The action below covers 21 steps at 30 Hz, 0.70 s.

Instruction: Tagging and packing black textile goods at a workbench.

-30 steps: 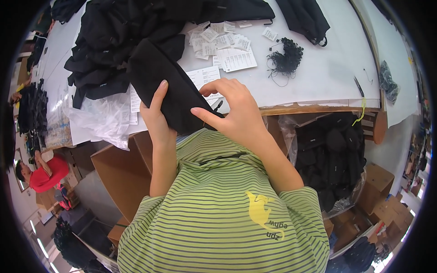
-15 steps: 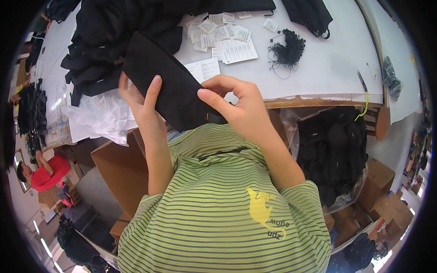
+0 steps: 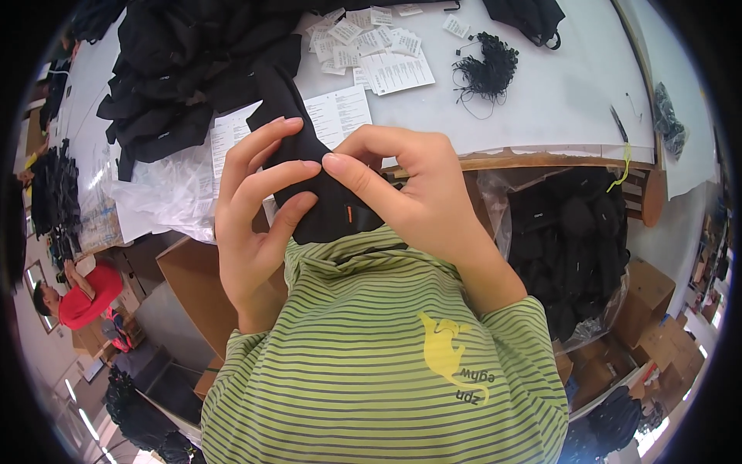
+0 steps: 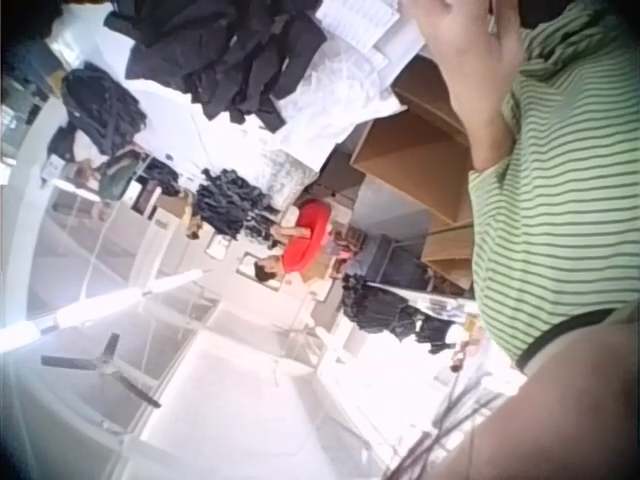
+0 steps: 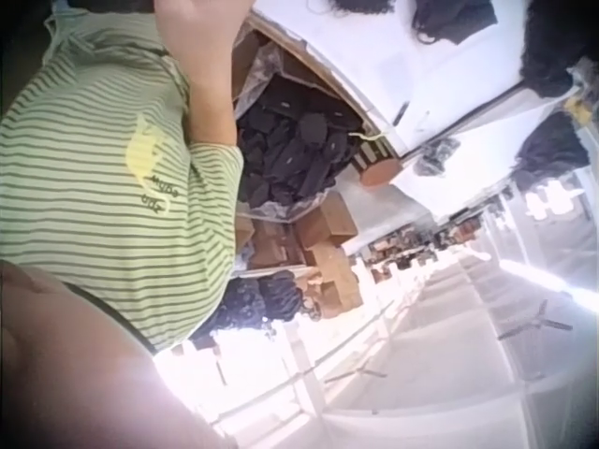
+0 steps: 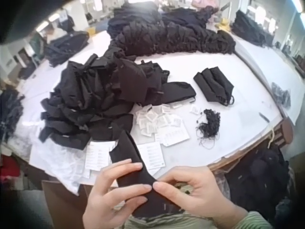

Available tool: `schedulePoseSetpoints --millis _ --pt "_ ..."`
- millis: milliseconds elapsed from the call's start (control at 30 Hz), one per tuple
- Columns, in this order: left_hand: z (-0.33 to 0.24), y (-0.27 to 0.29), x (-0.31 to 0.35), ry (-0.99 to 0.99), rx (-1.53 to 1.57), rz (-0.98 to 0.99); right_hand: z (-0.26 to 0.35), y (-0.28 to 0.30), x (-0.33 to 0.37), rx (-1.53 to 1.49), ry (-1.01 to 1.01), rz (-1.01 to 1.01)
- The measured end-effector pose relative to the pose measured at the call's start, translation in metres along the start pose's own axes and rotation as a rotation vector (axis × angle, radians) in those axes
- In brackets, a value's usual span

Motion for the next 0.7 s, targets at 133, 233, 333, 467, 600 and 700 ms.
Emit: schedulePoseSetpoints --millis 133,233,333,467,600,700 --pt "0.002 -0.002 0.002 -0.021 0.026 0.028 0.003 0.000 0.002 0.036 0.019 0.000" --pt "-0.003 -0.004 0.002 0.002 0.040 0.004 0.008 0.000 0.000 0.079 0.080 -0.009" --pt "-0.001 -0.005 0.002 0.023 0.045 0.001 0.010 0.000 0.000 0.065 0.088 -0.013" --pt "0.002 -0.005 0.002 -0.019 0.064 0.004 0.011 0.001 -0.001 0.084 0.104 -0.006" --pt "-0.001 -0.008 0.001 0.057 0.066 -0.042 0.011 0.002 -0.002 0.077 0.119 -0.004" --pt "0.003 -0.005 0.001 0.056 0.047 -0.022 0.004 0.002 -0.004 0.060 0.082 0.020"
Point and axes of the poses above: each hand's wrist, its own x-axis away from the middle knuckle, its own y-axis out of the back of the hand, z = x × y, the point moved 6 cm from there along -x, towards the middle knuckle, and after that the axes turned 2 degrees about y, right-handed, at the moved point
